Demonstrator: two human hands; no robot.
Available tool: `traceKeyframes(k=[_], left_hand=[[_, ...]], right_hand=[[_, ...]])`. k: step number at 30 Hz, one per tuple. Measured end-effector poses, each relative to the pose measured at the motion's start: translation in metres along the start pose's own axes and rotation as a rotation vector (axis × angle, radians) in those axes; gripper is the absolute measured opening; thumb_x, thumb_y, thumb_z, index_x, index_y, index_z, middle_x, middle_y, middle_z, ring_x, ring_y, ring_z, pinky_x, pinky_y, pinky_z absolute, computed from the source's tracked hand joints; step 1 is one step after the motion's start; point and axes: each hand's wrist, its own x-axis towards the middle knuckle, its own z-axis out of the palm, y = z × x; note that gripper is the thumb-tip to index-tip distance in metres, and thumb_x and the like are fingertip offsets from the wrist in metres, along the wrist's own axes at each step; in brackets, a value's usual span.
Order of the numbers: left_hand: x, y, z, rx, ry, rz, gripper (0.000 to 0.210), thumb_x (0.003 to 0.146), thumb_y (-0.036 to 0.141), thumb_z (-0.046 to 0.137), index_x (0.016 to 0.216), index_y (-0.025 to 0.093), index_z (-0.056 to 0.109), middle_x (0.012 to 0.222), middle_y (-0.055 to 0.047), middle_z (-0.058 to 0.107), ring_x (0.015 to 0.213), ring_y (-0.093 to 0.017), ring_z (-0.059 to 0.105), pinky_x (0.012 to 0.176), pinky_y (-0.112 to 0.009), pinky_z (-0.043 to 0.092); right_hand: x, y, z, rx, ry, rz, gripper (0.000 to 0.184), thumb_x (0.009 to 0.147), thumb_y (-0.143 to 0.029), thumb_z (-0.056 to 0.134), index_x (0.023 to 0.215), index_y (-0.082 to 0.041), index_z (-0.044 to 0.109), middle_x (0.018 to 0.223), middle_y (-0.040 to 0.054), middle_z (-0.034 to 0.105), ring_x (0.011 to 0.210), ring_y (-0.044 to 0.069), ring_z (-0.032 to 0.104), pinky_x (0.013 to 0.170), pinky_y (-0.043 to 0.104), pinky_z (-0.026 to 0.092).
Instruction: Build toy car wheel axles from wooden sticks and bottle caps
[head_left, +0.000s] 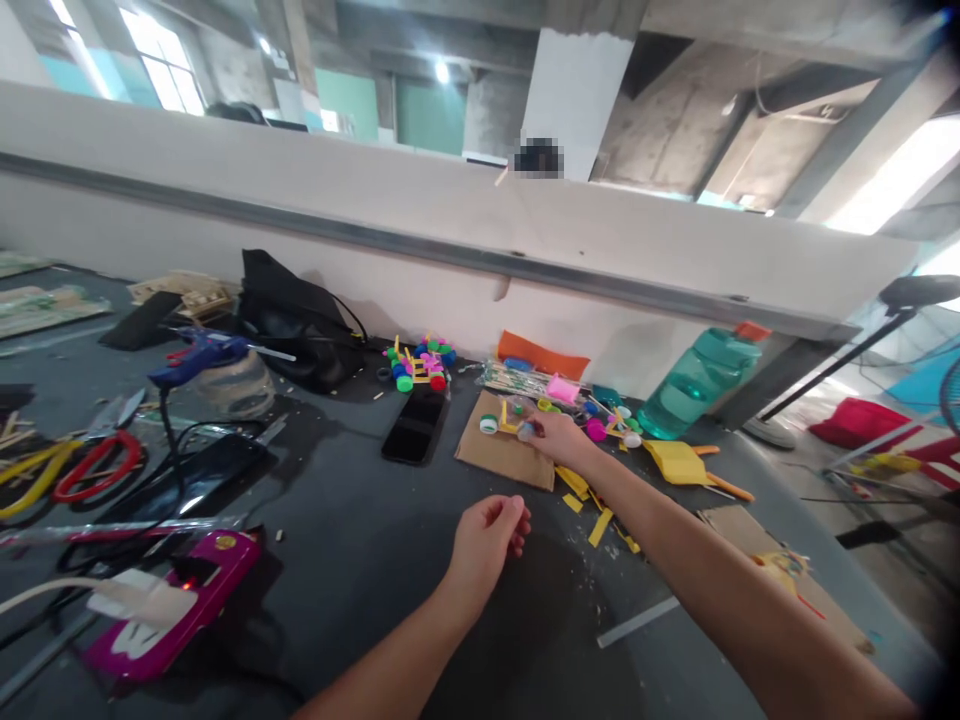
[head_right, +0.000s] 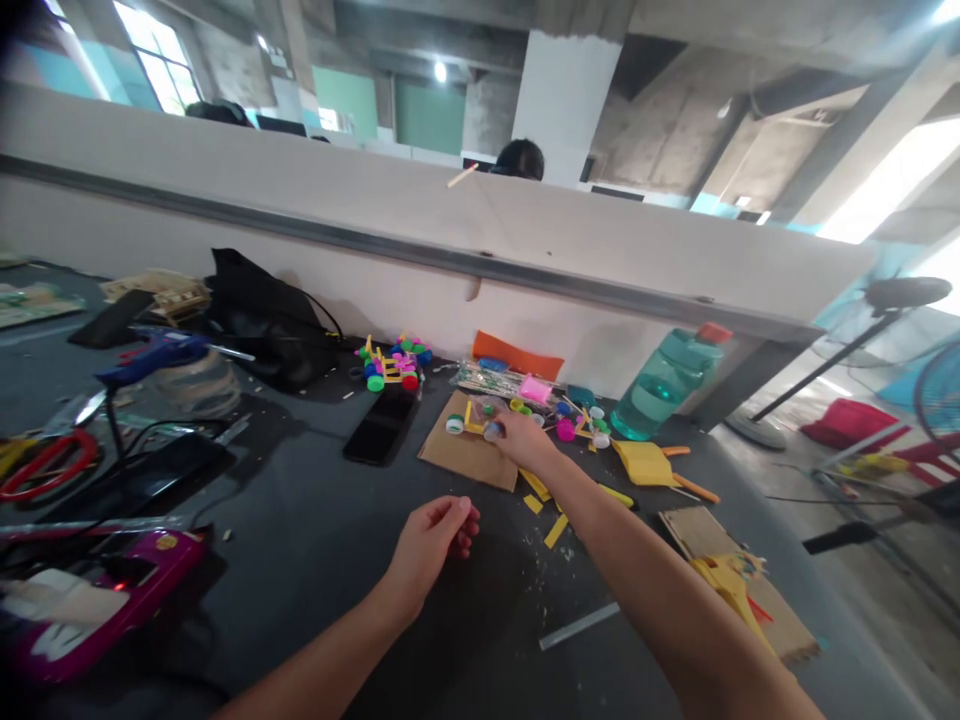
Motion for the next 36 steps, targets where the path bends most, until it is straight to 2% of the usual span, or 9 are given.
traceKeyframes(k=[4,8,12,16,24,36], left_hand=[[0.000,-0.001,0.001,-0.024,-0.007,-0.002,0.037,0.071,0.049,0.061,0.067,0.012,0.061,0.057,-0.001,0.056,0.048,-0.008,0.047,0.046,-0.020,0.038],[-0.001,0.002,0.001,-0.045,0.007,0.019,0.037,0.070,0.049,0.062,0.066,0.012,0.061,0.057,-0.001,0.055,0.047,-0.008,0.046,0.047,-0.020,0.038],[-0.002,0.006,0.000,-0.062,0.060,0.055,0.035,0.072,0.048,0.061,0.064,0.014,0.059,0.056,0.000,0.055,0.046,-0.008,0.045,0.046,-0.021,0.037],[0.000,0.007,-0.004,-0.094,0.107,0.067,0.038,0.070,0.051,0.062,0.063,0.014,0.058,0.056,0.001,0.053,0.045,-0.007,0.044,0.046,-0.021,0.036],[0.001,0.005,-0.006,-0.082,0.115,0.063,0.039,0.071,0.051,0.061,0.063,0.013,0.058,0.056,0.001,0.051,0.048,-0.008,0.043,0.046,-0.020,0.033],[0.001,0.006,-0.005,-0.090,0.125,0.050,0.040,0.069,0.052,0.063,0.063,0.014,0.058,0.057,0.000,0.052,0.047,-0.008,0.043,0.046,-0.021,0.034]], right_hand=[[0.006,-0.008,-0.002,0.037,0.014,0.106,0.018,0.072,-0.025,0.063,0.088,-0.018,0.067,0.081,0.0013,0.069,0.073,0.015,0.062,0.065,0.021,0.043],[0.028,-0.038,0.004,0.060,0.060,0.226,0.024,0.076,-0.037,0.056,0.082,-0.016,0.067,0.076,0.0024,0.069,0.069,0.016,0.063,0.058,0.021,0.041],[0.060,-0.074,0.022,0.070,0.081,0.305,0.029,0.077,-0.038,0.053,0.078,-0.013,0.067,0.076,0.0083,0.070,0.072,0.020,0.066,0.059,0.023,0.042],[0.082,-0.095,0.038,0.076,0.097,0.392,0.034,0.075,-0.036,0.055,0.093,-0.009,0.066,0.089,0.0172,0.070,0.085,0.028,0.067,0.066,0.028,0.047],[0.090,-0.103,0.052,0.081,0.073,0.444,0.043,0.078,-0.039,0.054,0.106,-0.007,0.060,0.100,0.0213,0.067,0.094,0.030,0.065,0.075,0.034,0.049],[0.090,-0.102,0.047,0.077,0.041,0.422,0.049,0.074,-0.052,0.061,0.101,-0.011,0.063,0.098,0.0181,0.069,0.094,0.030,0.065,0.073,0.032,0.048]])
